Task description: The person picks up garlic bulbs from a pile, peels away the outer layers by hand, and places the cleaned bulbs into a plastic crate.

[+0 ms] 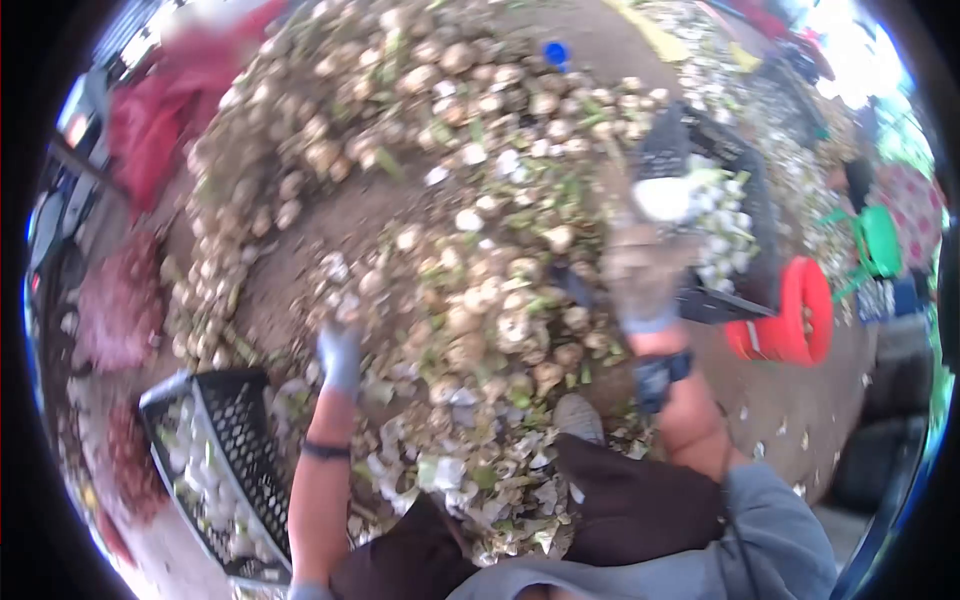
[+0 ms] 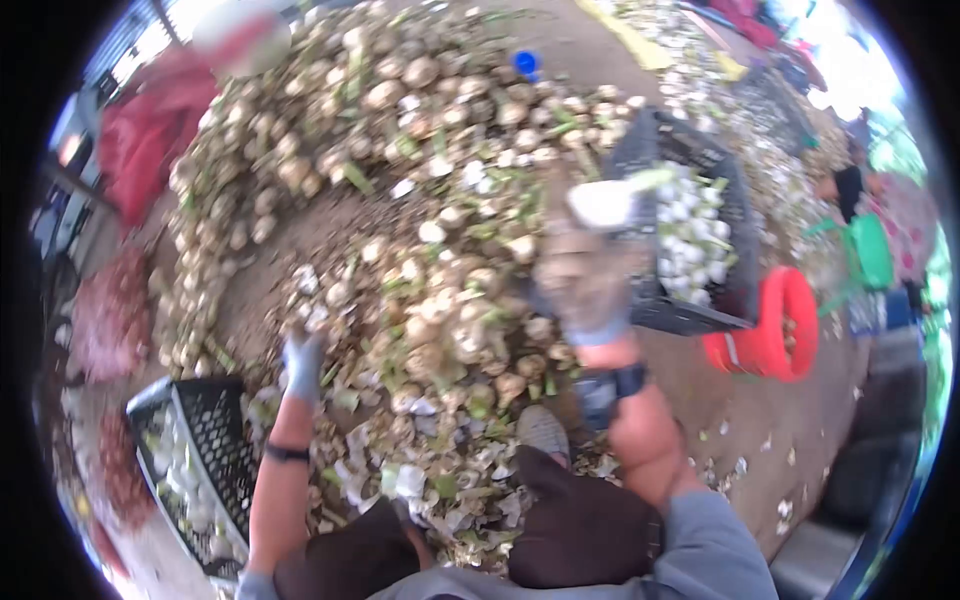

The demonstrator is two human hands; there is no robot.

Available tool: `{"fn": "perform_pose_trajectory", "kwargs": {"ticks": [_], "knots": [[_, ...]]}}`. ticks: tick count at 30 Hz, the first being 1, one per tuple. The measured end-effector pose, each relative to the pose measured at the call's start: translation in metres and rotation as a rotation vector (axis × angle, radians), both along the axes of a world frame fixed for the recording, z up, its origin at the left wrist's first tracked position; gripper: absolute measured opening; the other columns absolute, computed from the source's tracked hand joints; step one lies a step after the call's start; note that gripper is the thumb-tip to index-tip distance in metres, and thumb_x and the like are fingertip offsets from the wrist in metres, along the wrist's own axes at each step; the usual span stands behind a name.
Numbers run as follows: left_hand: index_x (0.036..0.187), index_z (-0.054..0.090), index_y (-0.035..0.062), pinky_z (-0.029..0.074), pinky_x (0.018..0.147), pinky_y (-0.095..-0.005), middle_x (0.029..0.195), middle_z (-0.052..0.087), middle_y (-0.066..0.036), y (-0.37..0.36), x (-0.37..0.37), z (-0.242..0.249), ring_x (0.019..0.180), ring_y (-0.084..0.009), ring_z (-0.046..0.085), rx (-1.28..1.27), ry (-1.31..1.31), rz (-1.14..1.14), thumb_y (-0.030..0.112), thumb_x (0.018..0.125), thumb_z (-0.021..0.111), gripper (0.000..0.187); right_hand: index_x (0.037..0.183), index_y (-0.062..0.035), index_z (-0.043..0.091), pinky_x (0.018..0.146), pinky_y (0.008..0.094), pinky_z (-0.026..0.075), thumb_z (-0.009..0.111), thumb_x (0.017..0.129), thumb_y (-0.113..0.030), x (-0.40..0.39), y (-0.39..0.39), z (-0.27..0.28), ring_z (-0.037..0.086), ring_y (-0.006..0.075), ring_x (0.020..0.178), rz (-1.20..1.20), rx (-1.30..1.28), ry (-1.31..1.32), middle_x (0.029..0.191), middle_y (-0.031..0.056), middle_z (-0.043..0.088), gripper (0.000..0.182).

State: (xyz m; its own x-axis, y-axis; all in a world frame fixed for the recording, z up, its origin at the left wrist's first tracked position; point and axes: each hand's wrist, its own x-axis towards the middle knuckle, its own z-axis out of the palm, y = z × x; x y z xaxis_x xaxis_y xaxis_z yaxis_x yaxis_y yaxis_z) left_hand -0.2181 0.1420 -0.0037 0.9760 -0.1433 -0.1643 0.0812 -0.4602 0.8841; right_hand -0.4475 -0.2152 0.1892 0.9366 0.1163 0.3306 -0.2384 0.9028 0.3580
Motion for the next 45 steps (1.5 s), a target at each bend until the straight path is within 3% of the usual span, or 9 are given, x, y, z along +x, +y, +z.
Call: {"fn": "perform_pose_trajectory", "kwargs": {"ticks": [4,7,15,20,23,34,42,44,45], "knots": [[0.121,0.055,-0.0027,0.049,0.086,-0.0442,0.107,0.065,-0.026,-0.033,0.032,-0.006,0.102,-0.0371,0.063,0.507,-0.048,-0.035,0.05,0.068,0.076,0.078,0.143,-0.008,0.031,0.071,0.0313,0.05,0.067,0.087,-0.033,0.009,0.004,-0.004,0.058,0.0131,0.08,-0.497,-0.417,0.098,0.113,0.0027,0.059,0.071],[0.12,0.058,0.0038,0.049,0.086,-0.0427,0.104,0.065,-0.024,-0.061,0.034,0.014,0.098,-0.0374,0.064,0.504,0.053,-0.059,0.048,0.065,0.078,0.073,0.141,-0.0015,0.034,0.085,0.0398,0.055,0.06,0.09,-0.041,0.023,0.023,-0.034,0.06,0.032,0.108,-0.217,-0.525,0.118,0.127,0.0251,0.053,0.07],[0.123,0.053,0.007,0.051,0.082,-0.0408,0.098,0.062,-0.011,-0.079,0.022,0.019,0.091,-0.0304,0.065,0.691,-0.283,-0.152,0.022,0.072,0.074,0.057,0.135,-0.0032,0.045,0.08,0.0354,0.054,0.058,0.093,-0.038,0.013,0.062,-0.07,0.063,0.023,0.099,0.048,-1.074,0.32,0.12,0.0175,0.059,0.056],[0.118,0.055,0.0098,0.051,0.08,-0.0324,0.104,0.062,-0.007,-0.052,-0.024,0.062,0.095,-0.021,0.062,-0.857,0.315,-0.224,0.005,0.083,0.053,0.035,0.123,-0.0055,0.056,0.068,0.0256,0.051,0.057,0.095,-0.043,0.021,0.09,-0.055,0.058,0.0089,0.08,0.048,-1.409,0.499,0.097,0.0023,0.062,0.046],[0.114,0.055,0.0126,0.051,0.081,-0.0311,0.104,0.061,-0.006,-0.05,-0.063,0.108,0.09,-0.0191,0.061,-1.04,0.497,-0.375,0.0,0.084,0.047,0.033,0.12,-0.0065,0.057,0.064,0.0215,0.049,0.055,0.095,-0.043,0.035,0.106,-0.044,0.055,0.0043,0.075,0.045,-1.493,0.513,0.09,-0.0009,0.059,0.044],[0.114,0.053,-0.0008,0.051,0.081,-0.0314,0.099,0.063,-0.011,-0.022,-0.119,0.177,0.089,-0.0198,0.062,0.089,-0.376,-0.354,0.017,0.065,0.08,0.058,0.11,-0.0034,0.064,0.07,0.0242,0.047,0.062,0.09,-0.048,0.063,0.175,-0.047,0.056,0.0067,0.081,-0.084,-1.504,0.43,0.096,0.0012,0.065,0.048],[0.112,0.053,-0.0019,0.053,0.075,-0.0336,0.1,0.065,-0.013,0.001,-0.116,0.182,0.082,-0.0222,0.064,0.072,-0.222,-0.28,0.011,0.063,0.083,0.059,0.102,-0.0018,0.065,0.068,0.0236,0.047,0.064,0.092,-0.035,0.07,0.177,-0.036,0.055,0.0053,0.079,-0.063,-1.71,0.247,0.089,0.0001,0.064,0.035],[0.11,0.057,0.002,0.049,0.066,-0.0338,0.095,0.065,-0.012,0.007,-0.111,0.172,0.075,-0.0234,0.061,-0.78,0.552,-0.189,0.016,0.077,0.073,0.04,0.101,-0.0043,0.065,0.065,0.0285,0.048,0.063,0.093,-0.028,0.071,0.176,-0.05,0.055,0.0068,0.076,-0.055,-1.794,0.217,0.081,0.0005,0.062,0.025],[0.112,0.056,0.0008,0.045,0.059,-0.0302,0.097,0.064,-0.013,0.01,-0.108,0.163,0.067,-0.0229,0.058,-1.22,0.695,-0.378,0.037,0.089,0.058,0.042,0.101,-0.004,0.064,0.064,0.0342,0.048,0.06,0.093,-0.024,0.075,0.166,-0.053,0.058,0.0114,0.073,-0.528,-2.11,-0.198,0.079,0.004,0.06,0.022]]}}
